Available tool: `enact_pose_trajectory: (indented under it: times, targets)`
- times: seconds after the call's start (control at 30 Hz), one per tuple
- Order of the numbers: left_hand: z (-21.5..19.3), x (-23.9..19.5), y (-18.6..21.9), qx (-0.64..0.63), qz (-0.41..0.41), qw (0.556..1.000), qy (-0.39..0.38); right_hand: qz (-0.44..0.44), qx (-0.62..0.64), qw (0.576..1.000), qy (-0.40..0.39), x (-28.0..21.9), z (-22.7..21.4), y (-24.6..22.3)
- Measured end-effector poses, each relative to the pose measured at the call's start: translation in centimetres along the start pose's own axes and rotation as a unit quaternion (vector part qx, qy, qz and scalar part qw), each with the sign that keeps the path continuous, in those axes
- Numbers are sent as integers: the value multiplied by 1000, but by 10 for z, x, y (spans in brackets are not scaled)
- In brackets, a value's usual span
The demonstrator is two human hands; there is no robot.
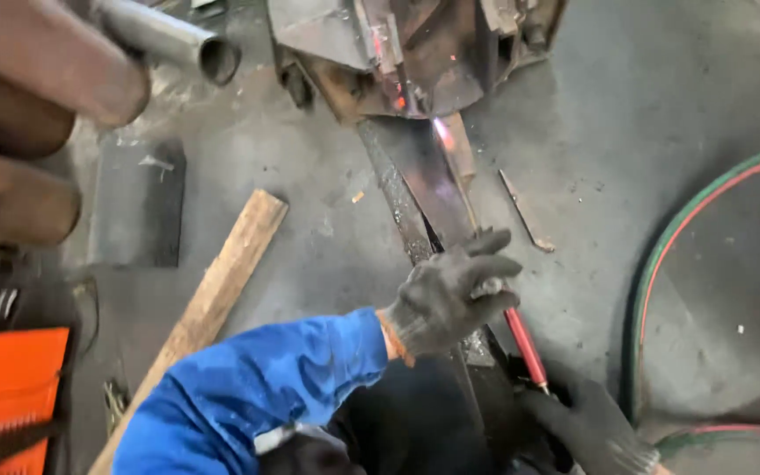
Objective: The person uses an oxy-fuel cutting torch to cut through metal stock on a workshop floor, producing sparks as the flame cuts the steel. They hold and reposition the torch with both gloved hands, adjusting their grip on the torch handle while continuing the cut.
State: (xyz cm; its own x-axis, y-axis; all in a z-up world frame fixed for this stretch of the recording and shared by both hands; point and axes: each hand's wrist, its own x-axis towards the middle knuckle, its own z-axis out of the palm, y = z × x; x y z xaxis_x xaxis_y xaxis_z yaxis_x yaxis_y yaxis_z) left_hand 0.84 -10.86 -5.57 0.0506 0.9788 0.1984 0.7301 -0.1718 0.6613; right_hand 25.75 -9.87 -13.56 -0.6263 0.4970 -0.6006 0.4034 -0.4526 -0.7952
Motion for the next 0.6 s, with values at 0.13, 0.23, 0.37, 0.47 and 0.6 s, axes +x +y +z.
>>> enact_pose_trajectory:
  times: [0.13, 0.23, 0.37, 0.47, 0.6]
  targets:
    - [-11, -17, -11, -21, -14, 998, -53, 134, -59, 989, 27, 0, 15, 29]
    - [-5, -46, -36, -52, -9, 998, -22, 109, -50, 993, 21, 3, 24, 47]
    - [-19, -85, -55, -106, 23, 993, 42, 101, -138, 973, -157, 7, 23, 23]
    - [-57, -96, -50, -52, 30, 998, 32, 137, -190, 972, -33, 64, 16, 20]
    - [-107, -102, -47, -43, 60, 997, -1, 96, -536, 836, 72, 164, 5, -43]
